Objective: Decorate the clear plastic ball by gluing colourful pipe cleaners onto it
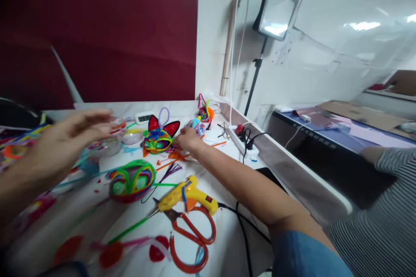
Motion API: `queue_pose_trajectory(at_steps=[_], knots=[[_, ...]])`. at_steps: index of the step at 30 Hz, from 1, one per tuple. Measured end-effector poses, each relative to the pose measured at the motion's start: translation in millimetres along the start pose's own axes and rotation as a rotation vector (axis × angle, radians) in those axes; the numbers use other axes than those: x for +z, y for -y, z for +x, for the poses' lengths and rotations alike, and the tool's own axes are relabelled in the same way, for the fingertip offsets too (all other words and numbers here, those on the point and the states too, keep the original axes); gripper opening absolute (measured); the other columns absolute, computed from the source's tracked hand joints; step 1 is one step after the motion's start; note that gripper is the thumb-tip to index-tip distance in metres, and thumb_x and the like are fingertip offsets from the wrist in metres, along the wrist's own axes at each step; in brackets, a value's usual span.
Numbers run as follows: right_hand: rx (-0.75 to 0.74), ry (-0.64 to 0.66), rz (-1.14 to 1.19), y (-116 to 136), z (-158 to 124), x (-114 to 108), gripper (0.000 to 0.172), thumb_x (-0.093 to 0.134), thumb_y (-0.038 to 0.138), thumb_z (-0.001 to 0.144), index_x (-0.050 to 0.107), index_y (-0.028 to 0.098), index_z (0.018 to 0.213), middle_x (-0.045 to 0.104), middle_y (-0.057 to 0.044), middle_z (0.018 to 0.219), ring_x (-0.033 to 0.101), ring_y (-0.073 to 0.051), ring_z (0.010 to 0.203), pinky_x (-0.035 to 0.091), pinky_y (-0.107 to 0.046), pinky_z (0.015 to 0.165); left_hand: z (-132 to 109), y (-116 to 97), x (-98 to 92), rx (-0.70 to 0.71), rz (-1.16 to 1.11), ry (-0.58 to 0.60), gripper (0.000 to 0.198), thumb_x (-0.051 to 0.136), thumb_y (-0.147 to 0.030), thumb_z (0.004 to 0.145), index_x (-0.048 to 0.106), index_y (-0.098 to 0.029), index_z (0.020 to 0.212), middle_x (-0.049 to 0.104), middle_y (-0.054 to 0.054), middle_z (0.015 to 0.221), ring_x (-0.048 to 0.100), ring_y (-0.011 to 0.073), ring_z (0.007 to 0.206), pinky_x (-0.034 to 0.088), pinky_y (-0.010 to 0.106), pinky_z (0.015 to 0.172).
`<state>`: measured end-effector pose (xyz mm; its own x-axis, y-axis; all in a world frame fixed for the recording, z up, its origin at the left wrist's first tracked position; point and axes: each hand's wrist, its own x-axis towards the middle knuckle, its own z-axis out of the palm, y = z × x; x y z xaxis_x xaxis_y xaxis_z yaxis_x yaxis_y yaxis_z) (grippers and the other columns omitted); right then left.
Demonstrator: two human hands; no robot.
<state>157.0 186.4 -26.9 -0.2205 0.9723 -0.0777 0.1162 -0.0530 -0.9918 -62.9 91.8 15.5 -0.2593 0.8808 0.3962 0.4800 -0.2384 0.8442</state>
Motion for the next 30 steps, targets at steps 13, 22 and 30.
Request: queue_pose_trajectory(at_steps=[13, 22, 30], knots=[[-0.188, 0.079, -0.104, -37, 28, 19, 0.015, 0.057, 0.003, 0.079, 0.055, 0.017, 0.072, 0.061, 0.003, 0.066, 0.062, -0.012, 0.061, 0.055, -0.024, 0.067, 57, 82, 60.9, -0.246, -0.097, 0.406, 0.111, 0.095, -0.038, 0.050, 0.039, -0.022, 0.144, 0.073, 0.014, 0.115, 0.072, 0.0334, 0.107, 0.061, 0.046, 0.086], [-0.444, 0.054, -0.176, -24, 3, 16, 0.025, 0.059, 0.003, 0.081, 0.072, 0.018, 0.096, 0.072, 0.002, 0.086, 0.064, -0.011, 0.067, 0.052, -0.022, 0.071, 46, 82, 42.7, -0.102, -0.283, 0.324, 0.103, 0.093, -0.028, 0.058, 0.036, -0.028, 0.144, 0.057, 0.008, 0.127, 0.063, 0.0289, 0.122, 0.058, 0.034, 0.093], [-0.793, 0.070, -0.011, 12, -29, 22, 0.029, 0.069, 0.006, 0.079, 0.070, 0.017, 0.107, 0.076, -0.004, 0.099, 0.071, -0.016, 0.095, 0.053, -0.026, 0.080, 33, 53, 21.7, 0.145, -0.530, 0.293, 0.067, 0.094, -0.020, 0.053, 0.056, -0.026, 0.107, 0.065, 0.003, 0.116, 0.063, 0.0278, 0.119, 0.057, 0.038, 0.098]])
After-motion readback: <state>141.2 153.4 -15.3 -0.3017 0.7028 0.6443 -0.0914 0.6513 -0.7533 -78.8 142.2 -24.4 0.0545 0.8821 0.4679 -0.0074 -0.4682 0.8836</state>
